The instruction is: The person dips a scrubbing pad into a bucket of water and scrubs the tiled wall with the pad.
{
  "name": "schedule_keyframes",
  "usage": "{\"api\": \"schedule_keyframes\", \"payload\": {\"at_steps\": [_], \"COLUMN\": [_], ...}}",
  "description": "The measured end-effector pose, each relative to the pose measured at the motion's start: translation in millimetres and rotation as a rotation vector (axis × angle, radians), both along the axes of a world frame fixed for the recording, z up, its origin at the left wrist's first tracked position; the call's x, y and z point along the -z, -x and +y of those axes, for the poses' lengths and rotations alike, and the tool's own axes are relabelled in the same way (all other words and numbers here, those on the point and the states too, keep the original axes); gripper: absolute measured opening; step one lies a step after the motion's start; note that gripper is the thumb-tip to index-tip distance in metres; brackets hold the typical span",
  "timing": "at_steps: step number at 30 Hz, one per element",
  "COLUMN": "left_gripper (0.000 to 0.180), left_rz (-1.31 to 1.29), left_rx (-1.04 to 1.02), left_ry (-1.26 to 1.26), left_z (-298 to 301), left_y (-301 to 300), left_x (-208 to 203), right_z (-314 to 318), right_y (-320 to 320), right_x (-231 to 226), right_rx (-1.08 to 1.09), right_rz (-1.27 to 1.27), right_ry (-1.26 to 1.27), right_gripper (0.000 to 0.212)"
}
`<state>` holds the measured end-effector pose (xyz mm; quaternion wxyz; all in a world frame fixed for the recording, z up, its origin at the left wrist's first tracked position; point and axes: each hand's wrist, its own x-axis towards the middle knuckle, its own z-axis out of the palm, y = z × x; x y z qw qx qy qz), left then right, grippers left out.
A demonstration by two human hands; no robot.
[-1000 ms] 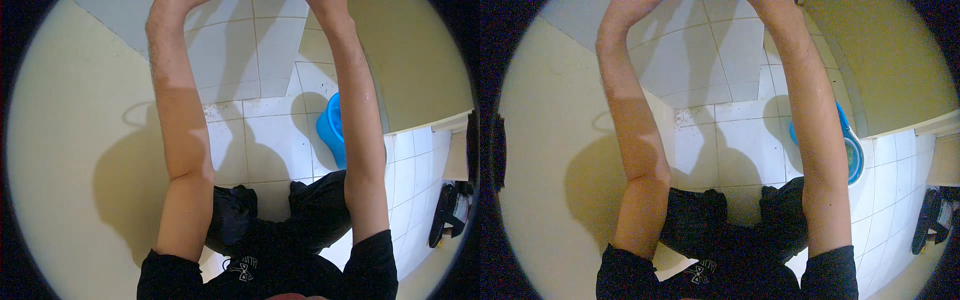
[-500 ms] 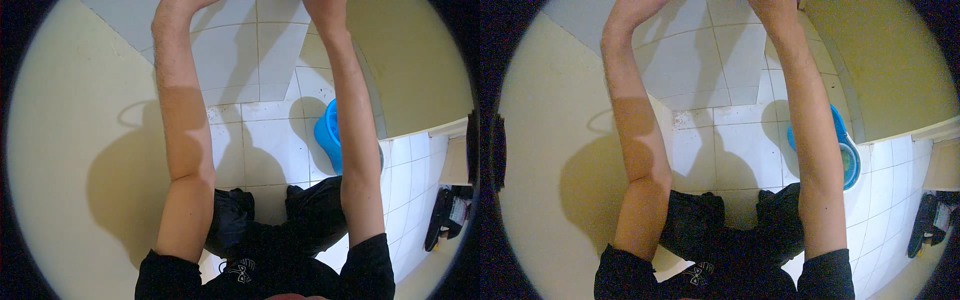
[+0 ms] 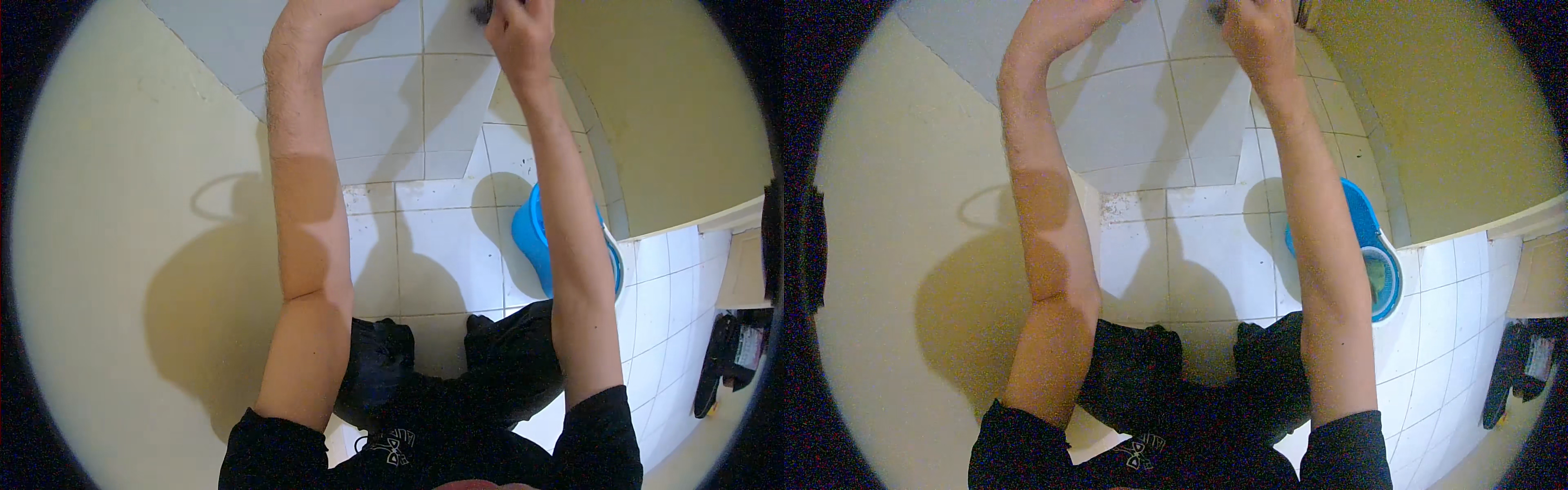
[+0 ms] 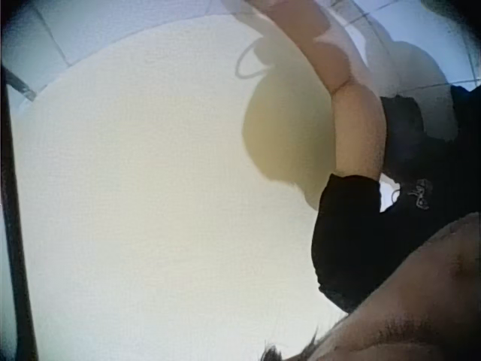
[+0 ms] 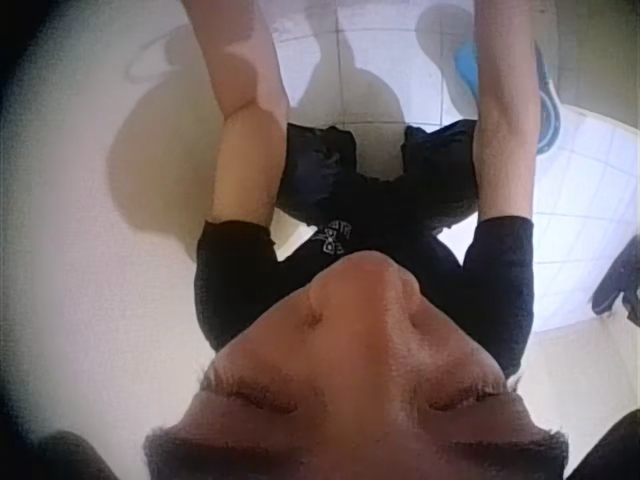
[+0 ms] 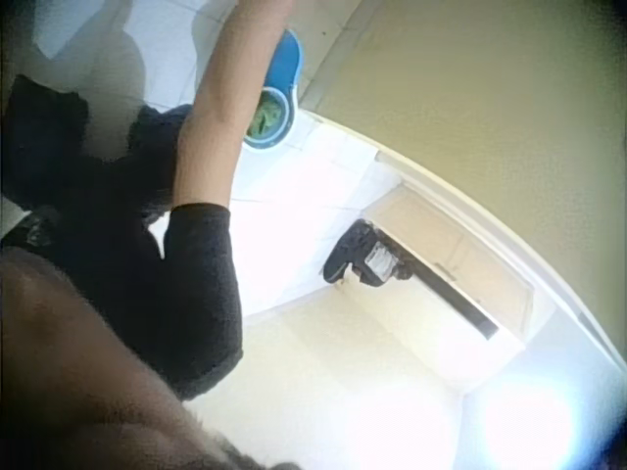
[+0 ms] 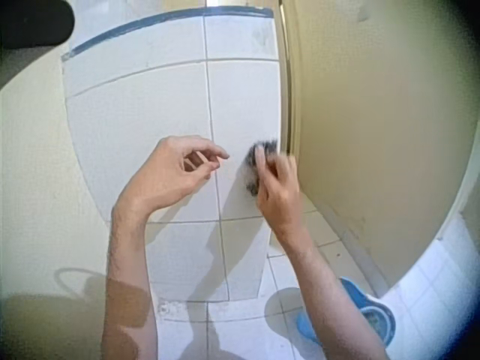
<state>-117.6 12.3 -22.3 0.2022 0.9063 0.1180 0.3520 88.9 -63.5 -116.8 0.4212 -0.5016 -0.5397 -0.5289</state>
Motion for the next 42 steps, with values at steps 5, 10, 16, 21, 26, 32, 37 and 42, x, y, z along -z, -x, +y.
{"api": "schedule_keyframes", "payload": {"at_steps": [5,10,16,21,26,32,37,42], "left_gripper": [0.024,0.024,0.024,0.023,0.022,0.022,0.020,0.019], "left_rz": [0.049,0.025,0.038,0.018,-0.016,0.045,-0.071,-0.065], "left_rx": [-0.022,-0.025,-0.042,0.018,0.043,-0.033,0.106,0.120], "left_ry": [0.079,0.068,0.090,0.055,0.023,0.106,0.029,0.041], "left_z": [5.8,12.8,5.2,21.1,17.0,28.8,44.2,35.8], "left_y": [-2.5,-3.6,2.2,-2.2,-6.0,6.9,-4.4,-7.4], "left_x": [-2.2,-0.3,-5.4,2.2,2.2,2.4,10.2,14.9], "right_z": [4.2,-1.7,-2.2,-0.6,-5.7,-2.7,4.6,5.4], "right_y": [8.2,10.9,7.9,7.2,-11.7,16.8,-13.9,1.8], "right_x": [-24.9,-39.4,-49.6,-53.3,26.4,-51.8,-2.4,-9.2], "right_rx": [-0.013,-0.075,-0.054,-0.111,-0.014,-0.026,-0.039,-0.015], "right_rz": [-0.028,0.037,0.042,0.053,0.020,0.140,-0.017,0.137], "right_ry": [0.038,0.003,0.059,0.023,0.025,0.121,-0.007,-0.041], "right_gripper": [0.035,0.029,0.026,0.027,0.037,0.039,0.048,0.037]}}
